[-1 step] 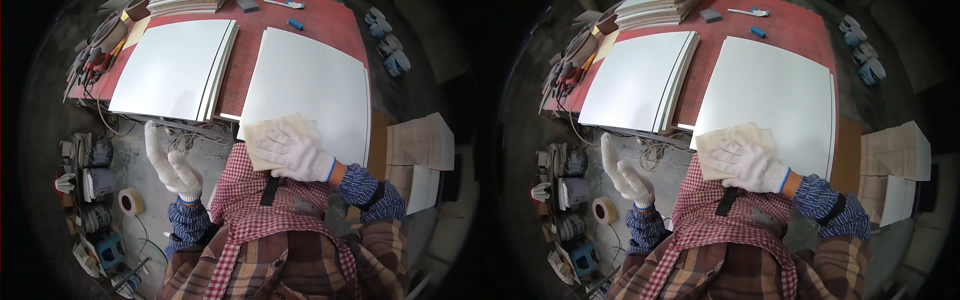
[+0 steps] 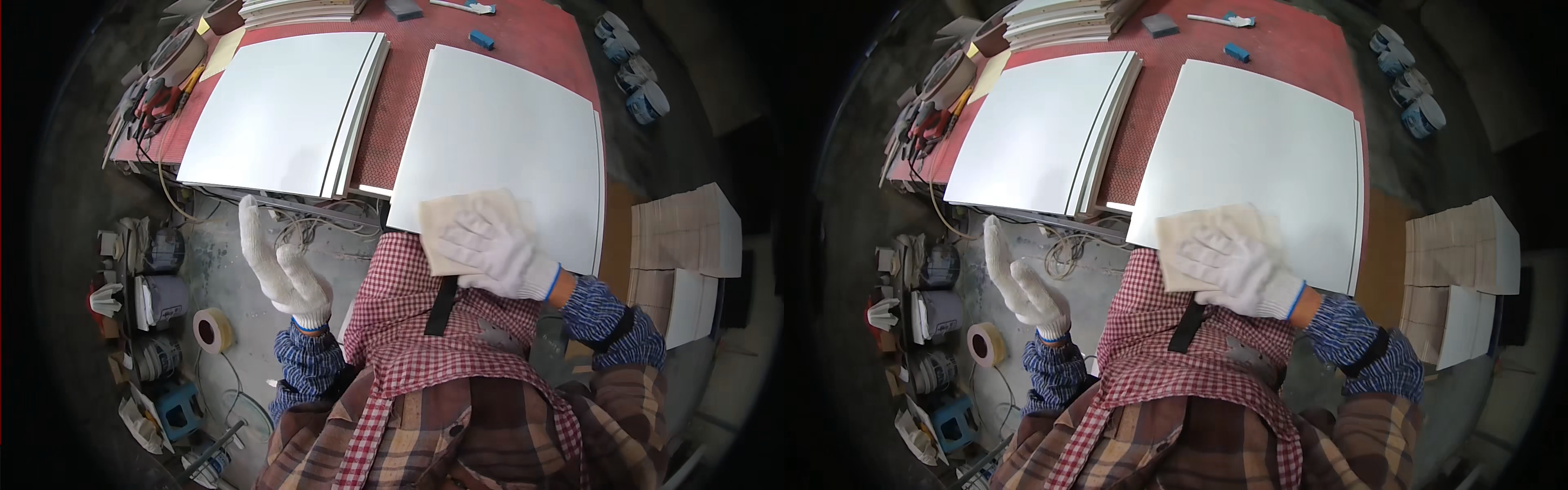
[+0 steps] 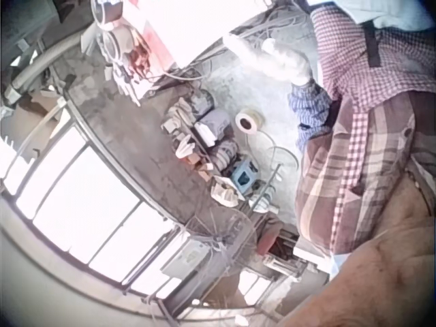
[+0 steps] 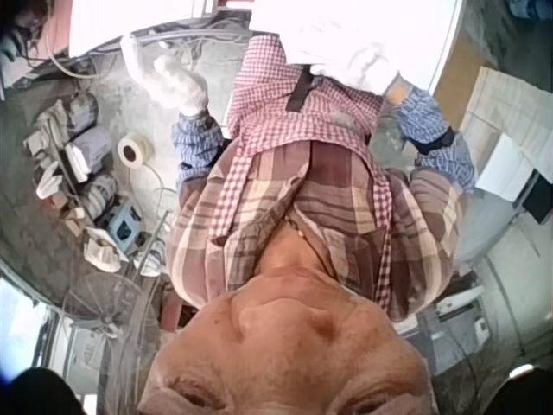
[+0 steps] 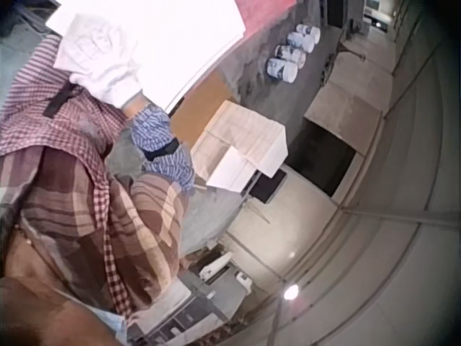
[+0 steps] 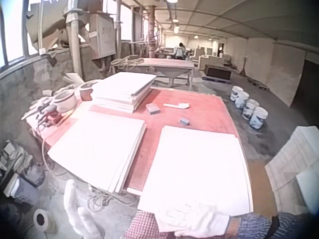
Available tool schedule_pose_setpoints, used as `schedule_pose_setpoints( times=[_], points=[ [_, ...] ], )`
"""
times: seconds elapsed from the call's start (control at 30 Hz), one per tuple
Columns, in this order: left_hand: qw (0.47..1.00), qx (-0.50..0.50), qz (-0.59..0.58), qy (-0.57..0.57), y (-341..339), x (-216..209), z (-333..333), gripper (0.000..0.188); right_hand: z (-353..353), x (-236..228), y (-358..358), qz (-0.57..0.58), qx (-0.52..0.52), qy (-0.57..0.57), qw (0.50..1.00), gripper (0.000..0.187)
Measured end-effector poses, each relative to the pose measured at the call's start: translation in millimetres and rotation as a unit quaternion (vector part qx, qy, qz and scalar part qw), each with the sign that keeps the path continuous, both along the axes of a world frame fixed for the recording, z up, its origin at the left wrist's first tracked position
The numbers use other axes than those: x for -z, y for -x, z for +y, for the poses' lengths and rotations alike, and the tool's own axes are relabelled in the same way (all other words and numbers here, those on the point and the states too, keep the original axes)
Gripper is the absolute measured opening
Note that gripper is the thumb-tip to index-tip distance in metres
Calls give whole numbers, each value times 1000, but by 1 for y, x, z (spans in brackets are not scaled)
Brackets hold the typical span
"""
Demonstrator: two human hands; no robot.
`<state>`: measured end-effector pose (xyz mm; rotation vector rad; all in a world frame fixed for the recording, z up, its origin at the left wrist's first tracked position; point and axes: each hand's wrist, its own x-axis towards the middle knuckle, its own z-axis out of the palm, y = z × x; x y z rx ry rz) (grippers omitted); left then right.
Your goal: The recorder is inspecting white furniture panels, marking specific spots with a blue marker, and wiping the surfaces with a cloth.
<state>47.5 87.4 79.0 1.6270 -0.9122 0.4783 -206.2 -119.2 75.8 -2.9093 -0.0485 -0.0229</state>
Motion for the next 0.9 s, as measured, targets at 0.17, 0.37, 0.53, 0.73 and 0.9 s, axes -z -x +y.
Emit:
schedule_pose_setpoints(
  times=[0.17,0.37,0.53,0.73,0.9],
  points=[
    [1000,6,-3,18,0,8,1,56,-9,-2,103,24,210,20,977,69],
    [1000,14,11,6,0,6,0,57,31,8,41,-53,245,71,965,72],
    [1000,13,11,19,11,2,-16,55,62,23,-83,-68,154,11,986,73],
    [995,98,2,-2,33,0,-33,52,64,9,-85,21,124,87,988,69],
    [981,178,18,-75,50,10,-83,47,28,17,48,-33,354,15,934,70]
  ],
)
